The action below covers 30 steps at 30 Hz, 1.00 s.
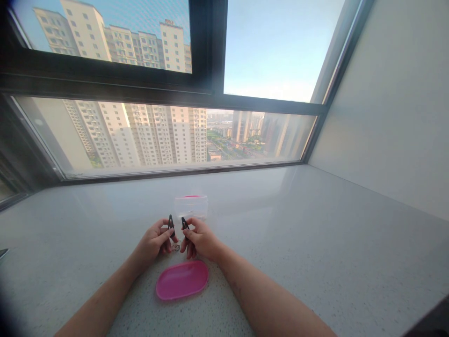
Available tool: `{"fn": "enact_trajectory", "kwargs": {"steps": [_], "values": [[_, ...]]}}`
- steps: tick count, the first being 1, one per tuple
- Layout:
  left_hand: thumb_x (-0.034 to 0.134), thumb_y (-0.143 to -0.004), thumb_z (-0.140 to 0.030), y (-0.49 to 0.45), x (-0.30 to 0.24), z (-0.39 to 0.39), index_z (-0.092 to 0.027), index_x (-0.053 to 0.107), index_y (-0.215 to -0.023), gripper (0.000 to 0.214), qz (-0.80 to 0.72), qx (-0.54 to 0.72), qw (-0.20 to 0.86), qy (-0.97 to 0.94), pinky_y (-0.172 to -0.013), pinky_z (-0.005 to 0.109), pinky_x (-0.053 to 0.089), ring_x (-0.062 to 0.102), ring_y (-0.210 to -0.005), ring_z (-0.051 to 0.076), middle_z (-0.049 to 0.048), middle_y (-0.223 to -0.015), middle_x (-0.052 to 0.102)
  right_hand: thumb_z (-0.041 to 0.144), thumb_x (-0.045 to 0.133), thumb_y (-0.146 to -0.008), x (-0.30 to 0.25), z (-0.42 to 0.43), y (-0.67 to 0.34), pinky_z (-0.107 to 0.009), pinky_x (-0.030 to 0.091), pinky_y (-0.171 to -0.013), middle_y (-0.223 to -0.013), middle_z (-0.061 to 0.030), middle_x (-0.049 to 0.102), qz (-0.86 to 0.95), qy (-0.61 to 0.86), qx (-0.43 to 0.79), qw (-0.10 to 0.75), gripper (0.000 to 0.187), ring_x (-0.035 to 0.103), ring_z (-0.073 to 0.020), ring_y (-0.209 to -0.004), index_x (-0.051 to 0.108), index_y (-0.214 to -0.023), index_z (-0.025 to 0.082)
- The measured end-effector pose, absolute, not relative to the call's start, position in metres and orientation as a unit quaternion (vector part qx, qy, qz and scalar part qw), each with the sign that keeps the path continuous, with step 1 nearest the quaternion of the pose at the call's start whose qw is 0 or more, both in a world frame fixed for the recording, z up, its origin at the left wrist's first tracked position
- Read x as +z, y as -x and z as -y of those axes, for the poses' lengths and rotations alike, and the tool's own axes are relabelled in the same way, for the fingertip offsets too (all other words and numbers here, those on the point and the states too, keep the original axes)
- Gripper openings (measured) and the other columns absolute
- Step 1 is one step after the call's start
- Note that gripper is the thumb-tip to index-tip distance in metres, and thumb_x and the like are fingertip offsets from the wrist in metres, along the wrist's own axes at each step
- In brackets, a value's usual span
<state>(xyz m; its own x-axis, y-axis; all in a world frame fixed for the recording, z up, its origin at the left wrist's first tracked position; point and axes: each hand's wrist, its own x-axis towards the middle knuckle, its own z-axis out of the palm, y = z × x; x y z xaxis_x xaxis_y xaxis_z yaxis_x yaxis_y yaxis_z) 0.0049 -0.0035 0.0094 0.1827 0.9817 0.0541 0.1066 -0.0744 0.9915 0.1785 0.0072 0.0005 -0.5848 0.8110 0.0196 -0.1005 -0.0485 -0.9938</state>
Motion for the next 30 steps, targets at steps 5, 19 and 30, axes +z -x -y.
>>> {"fn": "enact_trajectory", "kwargs": {"steps": [5, 19, 30], "values": [[0.053, -0.075, -0.041, -0.0042, 0.0074, 0.0028, -0.017, 0.043, -0.091, 0.031, -0.459, 0.442, 0.500, -0.587, -0.034, 0.017, 0.035, 0.051, -0.037, 0.009, -0.0018, -0.059, 0.060, 0.051, 0.051, -0.077, 0.0015, -0.0068, -0.1791, -0.015, 0.033, -0.033, -0.051, 0.0052, 0.059, 0.599, 0.296, 0.660, 0.343, 0.038, 0.047, -0.0081, -0.031, 0.040, -0.097, 0.020], [0.055, -0.074, -0.041, -0.0048, 0.0098, 0.0040, -0.017, 0.044, -0.090, 0.031, -0.461, 0.435, 0.502, -0.588, -0.035, 0.018, 0.034, 0.051, -0.037, 0.010, -0.0021, -0.057, 0.060, 0.046, 0.052, -0.077, 0.0048, -0.0055, -0.1786, -0.014, 0.026, -0.030, -0.047, 0.0056, 0.059, 0.601, 0.290, 0.655, 0.356, 0.035, 0.038, -0.0055, -0.026, 0.044, -0.096, 0.019], [0.054, -0.074, -0.037, -0.0035, 0.0046, 0.0021, -0.017, 0.043, -0.092, 0.029, -0.453, 0.436, 0.508, -0.589, -0.034, 0.017, 0.033, 0.051, -0.036, 0.010, -0.0016, -0.054, 0.061, 0.042, 0.049, -0.079, 0.0041, -0.0073, -0.1803, -0.015, 0.025, -0.031, -0.043, 0.0059, 0.055, 0.606, 0.293, 0.654, 0.345, 0.037, 0.038, -0.0067, -0.026, 0.048, -0.105, 0.016]]}}
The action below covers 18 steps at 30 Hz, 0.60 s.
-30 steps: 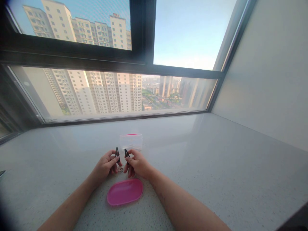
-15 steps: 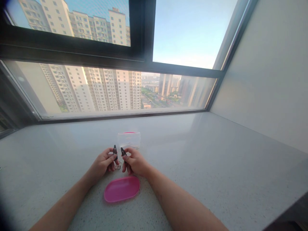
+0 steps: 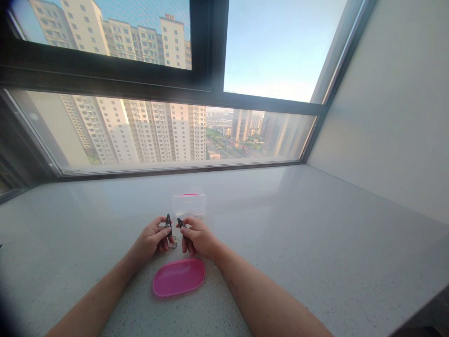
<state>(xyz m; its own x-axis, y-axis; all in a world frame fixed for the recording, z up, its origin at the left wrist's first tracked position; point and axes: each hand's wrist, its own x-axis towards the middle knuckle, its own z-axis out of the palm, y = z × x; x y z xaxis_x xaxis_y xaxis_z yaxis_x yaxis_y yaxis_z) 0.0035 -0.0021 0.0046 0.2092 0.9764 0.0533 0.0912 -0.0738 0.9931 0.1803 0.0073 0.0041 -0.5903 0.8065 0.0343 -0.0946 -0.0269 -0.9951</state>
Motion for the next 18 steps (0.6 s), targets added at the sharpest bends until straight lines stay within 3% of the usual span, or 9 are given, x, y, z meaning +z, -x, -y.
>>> {"fn": "enact_trajectory", "kwargs": {"steps": [6, 18], "values": [[0.053, -0.075, -0.037, -0.0041, 0.0035, 0.0018, -0.016, 0.042, -0.096, 0.032, -0.457, 0.436, 0.501, -0.592, -0.034, 0.017, 0.033, 0.051, -0.035, 0.010, -0.0018, -0.054, 0.062, 0.040, 0.048, -0.080, 0.0017, -0.0087, -0.1808, -0.015, 0.027, -0.032, -0.043, 0.0063, 0.055, 0.610, 0.296, 0.650, 0.343, 0.043, 0.040, -0.0072, -0.027, 0.044, -0.115, 0.016], [0.053, -0.073, -0.034, -0.0007, 0.0013, 0.0008, -0.014, 0.039, -0.106, 0.041, -0.468, 0.439, 0.493, -0.588, -0.034, 0.017, 0.034, 0.050, -0.034, 0.010, -0.0023, -0.051, 0.060, 0.034, 0.045, -0.079, 0.0002, -0.0088, -0.1803, -0.015, 0.027, -0.033, -0.048, 0.0069, 0.058, 0.604, 0.305, 0.651, 0.344, 0.040, 0.040, -0.0067, -0.027, 0.035, -0.114, 0.018]]}}
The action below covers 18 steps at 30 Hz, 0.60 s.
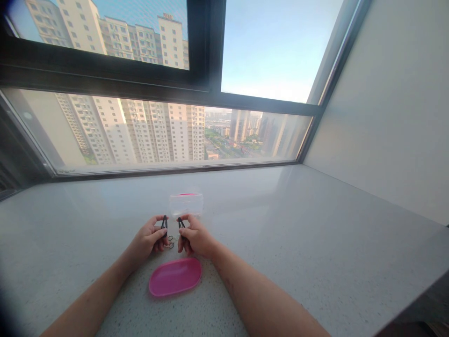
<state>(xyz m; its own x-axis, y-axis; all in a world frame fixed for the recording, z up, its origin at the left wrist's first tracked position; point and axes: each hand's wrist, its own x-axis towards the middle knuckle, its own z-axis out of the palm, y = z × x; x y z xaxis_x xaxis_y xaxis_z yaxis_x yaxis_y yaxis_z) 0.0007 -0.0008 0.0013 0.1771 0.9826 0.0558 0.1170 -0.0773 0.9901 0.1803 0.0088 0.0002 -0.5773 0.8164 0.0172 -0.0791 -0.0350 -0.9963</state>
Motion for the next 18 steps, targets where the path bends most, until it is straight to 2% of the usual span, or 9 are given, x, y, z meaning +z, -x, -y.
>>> {"fn": "enact_trajectory", "kwargs": {"steps": [8, 18], "values": [[0.051, -0.075, -0.033, -0.0027, 0.0048, 0.0020, -0.014, 0.032, -0.116, 0.048, -0.467, 0.426, 0.489, -0.602, -0.034, 0.018, 0.034, 0.051, -0.037, 0.011, -0.0009, -0.055, 0.061, 0.042, 0.046, -0.081, 0.0010, -0.0084, -0.1788, -0.015, 0.028, -0.033, -0.050, 0.0067, 0.058, 0.610, 0.287, 0.650, 0.349, 0.046, 0.039, -0.0055, -0.028, 0.035, -0.120, 0.019], [0.055, -0.073, -0.037, -0.0053, 0.0097, 0.0051, -0.015, 0.034, -0.113, 0.050, -0.460, 0.430, 0.499, -0.595, -0.035, 0.017, 0.034, 0.051, -0.037, 0.011, -0.0016, -0.054, 0.061, 0.040, 0.044, -0.084, -0.0037, -0.0095, -0.1785, -0.014, 0.027, -0.033, -0.051, 0.0076, 0.057, 0.621, 0.281, 0.638, 0.358, 0.037, 0.038, -0.0049, -0.028, 0.033, -0.112, 0.020]]}}
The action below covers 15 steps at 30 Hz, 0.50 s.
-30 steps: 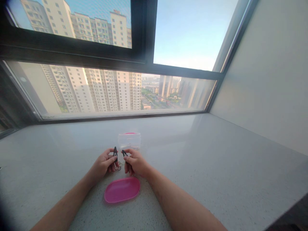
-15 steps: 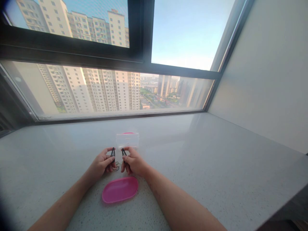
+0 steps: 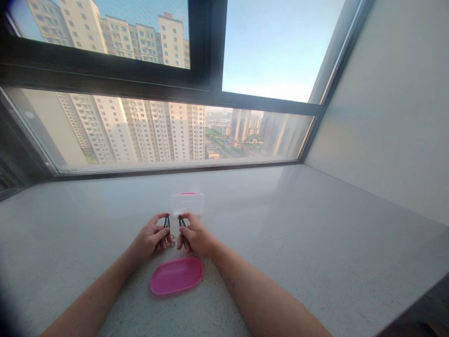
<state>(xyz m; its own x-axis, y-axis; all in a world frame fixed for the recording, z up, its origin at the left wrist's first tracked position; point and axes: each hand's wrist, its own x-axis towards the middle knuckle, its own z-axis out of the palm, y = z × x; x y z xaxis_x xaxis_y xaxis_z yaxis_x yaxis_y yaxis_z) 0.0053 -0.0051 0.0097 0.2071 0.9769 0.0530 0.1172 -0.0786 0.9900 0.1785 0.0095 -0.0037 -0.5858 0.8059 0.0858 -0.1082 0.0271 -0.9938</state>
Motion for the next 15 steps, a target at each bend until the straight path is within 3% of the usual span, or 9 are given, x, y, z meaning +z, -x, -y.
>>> {"fn": "enact_trajectory", "kwargs": {"steps": [15], "values": [[0.052, -0.075, -0.033, -0.0051, 0.0092, 0.0050, -0.017, 0.035, -0.105, 0.038, -0.459, 0.419, 0.496, -0.607, -0.035, 0.017, 0.034, 0.049, -0.037, 0.010, -0.0011, -0.055, 0.062, 0.044, 0.046, -0.082, -0.0026, -0.0104, -0.1791, -0.015, 0.027, -0.033, -0.051, 0.0074, 0.057, 0.622, 0.288, 0.636, 0.356, 0.040, 0.039, -0.0046, -0.028, 0.036, -0.112, 0.019]]}}
